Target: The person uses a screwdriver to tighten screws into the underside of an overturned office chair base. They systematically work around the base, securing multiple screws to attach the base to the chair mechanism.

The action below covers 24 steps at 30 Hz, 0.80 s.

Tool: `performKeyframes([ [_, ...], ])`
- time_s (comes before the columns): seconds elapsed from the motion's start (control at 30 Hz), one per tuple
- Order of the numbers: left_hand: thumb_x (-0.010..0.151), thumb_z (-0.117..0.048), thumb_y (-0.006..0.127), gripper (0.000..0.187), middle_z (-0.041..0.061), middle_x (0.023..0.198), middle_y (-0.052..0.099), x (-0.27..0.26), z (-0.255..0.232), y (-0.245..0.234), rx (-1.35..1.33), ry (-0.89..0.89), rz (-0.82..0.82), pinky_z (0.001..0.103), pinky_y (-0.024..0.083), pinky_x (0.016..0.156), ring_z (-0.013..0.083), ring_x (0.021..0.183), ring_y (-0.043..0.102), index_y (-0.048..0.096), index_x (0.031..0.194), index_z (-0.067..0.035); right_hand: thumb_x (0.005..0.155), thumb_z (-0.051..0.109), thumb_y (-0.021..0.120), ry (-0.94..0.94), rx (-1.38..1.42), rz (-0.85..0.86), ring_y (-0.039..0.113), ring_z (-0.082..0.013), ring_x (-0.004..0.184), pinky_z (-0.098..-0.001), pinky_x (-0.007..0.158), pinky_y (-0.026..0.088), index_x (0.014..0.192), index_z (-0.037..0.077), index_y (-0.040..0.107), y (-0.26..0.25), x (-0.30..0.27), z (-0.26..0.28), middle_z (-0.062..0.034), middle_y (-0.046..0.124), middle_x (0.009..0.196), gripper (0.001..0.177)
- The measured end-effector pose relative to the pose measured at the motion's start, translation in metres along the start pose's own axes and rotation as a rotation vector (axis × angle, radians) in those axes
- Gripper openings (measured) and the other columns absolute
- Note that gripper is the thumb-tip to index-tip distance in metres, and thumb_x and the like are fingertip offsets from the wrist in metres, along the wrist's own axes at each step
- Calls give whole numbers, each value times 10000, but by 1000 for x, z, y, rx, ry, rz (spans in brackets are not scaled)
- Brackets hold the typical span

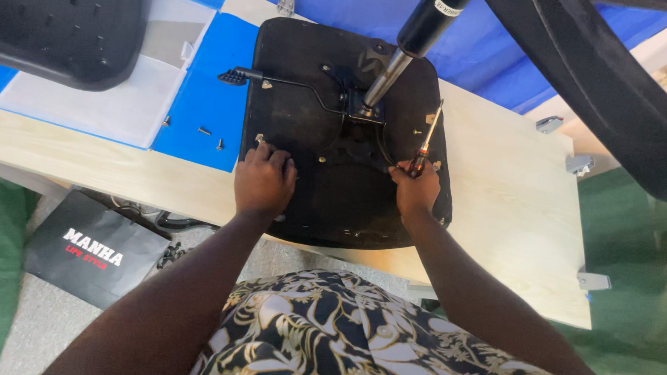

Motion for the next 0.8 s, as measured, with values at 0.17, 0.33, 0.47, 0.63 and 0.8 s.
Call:
performKeyframes([
  [0.17, 838, -225, 726, 189, 93, 1035, 690, -1, -4, 4, 30, -16, 23, 495, 492, 789, 309, 985, 646, 772, 985, -115, 772, 30, 854, 87, 89, 52, 731, -149, 742, -269, 662, 629, 871, -1, 663, -17, 18, -9, -85, 734, 868, 217],
  [0.33, 899, -139, 683, 237, 132, 1106, 701, -7, 11, 9, -84, -39, 43, 478, 508, 924, 326, 1069, 653, 732, 1121, -72, 790, 16, 819, 84, 83, 97, 748, -152, 765, -263, 683, 651, 878, -8, 679, -29, 41, -13, -81, 753, 885, 166],
  [0.47, 915, -95, 646, 318, 157, 1151, 687, -14, 15, 5, -169, -101, -43, 473, 515, 988, 344, 1122, 643, 685, 1226, -44, 816, 15, 801, 56, 93, 200, 755, -174, 784, -273, 727, 646, 871, 3, 691, -29, 68, -15, -109, 761, 900, 124],
  [0.63, 772, -186, 767, 375, 154, 1063, 680, -34, -14, -2, 150, -141, -52, 515, 476, 844, 367, 1071, 606, 730, 1121, -54, 830, -6, 761, 19, 288, 454, 770, -190, 834, -309, 761, 661, 834, 0, 619, -29, 97, -27, -129, 765, 960, 142],
  [0.8, 819, -214, 762, 201, 79, 1078, 696, -44, -44, 2, 334, -200, -80, 498, 474, 872, 326, 1142, 606, 789, 1006, -144, 844, -1, 747, 2, 361, 606, 765, -209, 828, -326, 757, 651, 822, 14, 591, -36, 122, -48, -140, 757, 973, 158],
])
Point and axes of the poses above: each hand's wrist, its own x-axis towards the middle knuckle, its own y-axis out of the palm, z = x × y, the point moved 3 cm from there along x, towards the middle knuckle
